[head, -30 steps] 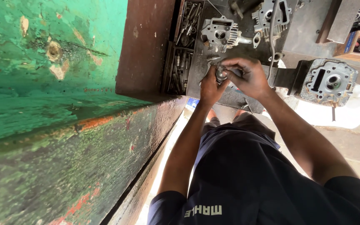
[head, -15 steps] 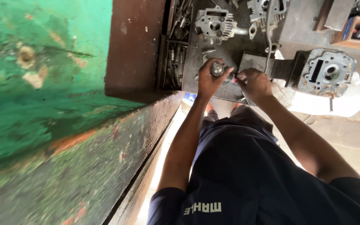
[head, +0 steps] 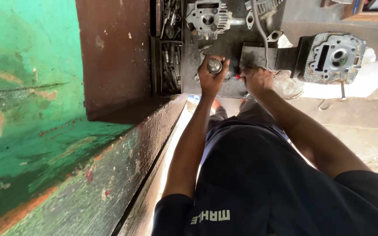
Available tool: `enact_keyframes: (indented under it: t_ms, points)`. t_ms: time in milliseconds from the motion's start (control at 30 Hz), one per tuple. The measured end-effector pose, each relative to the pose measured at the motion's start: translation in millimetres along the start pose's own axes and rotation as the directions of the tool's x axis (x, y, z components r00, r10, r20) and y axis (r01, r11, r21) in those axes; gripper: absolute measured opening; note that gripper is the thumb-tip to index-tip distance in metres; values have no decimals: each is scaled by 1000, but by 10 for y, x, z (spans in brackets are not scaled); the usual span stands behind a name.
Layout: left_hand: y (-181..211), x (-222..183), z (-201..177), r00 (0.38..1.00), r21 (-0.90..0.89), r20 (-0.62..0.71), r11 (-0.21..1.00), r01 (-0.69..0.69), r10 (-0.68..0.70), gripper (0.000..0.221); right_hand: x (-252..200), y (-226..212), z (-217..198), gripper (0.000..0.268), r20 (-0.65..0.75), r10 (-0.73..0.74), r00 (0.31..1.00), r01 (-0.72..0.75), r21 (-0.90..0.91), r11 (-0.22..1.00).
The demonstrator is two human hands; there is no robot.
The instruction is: Using an electric drill to ream or clean ports on motorcycle engine cylinder heads at a workbench.
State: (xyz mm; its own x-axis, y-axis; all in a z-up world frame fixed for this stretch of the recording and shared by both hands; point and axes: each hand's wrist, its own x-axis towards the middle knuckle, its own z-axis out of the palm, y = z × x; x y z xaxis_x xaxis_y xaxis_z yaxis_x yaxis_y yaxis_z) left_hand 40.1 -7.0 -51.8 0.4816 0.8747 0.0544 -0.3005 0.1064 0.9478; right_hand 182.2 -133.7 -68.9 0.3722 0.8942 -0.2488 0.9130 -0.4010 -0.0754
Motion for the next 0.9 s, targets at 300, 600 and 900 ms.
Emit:
enact_keyframes:
  t_ms: [300,600,900]
  points:
    - [-67,65,207,966,286,-223,956,-64,131,22,-72,40,-16,12,51,90,995,-97,145,985]
    - [-188,177,332,927,312,-320,946,-92,196,18,-31,153,237,11,-72,-6,997,7,15,1000]
    - [-227,202,328,907,379,-356,922,-78,223,19,-438,168,-59,20,171,135,976,-176,249,952]
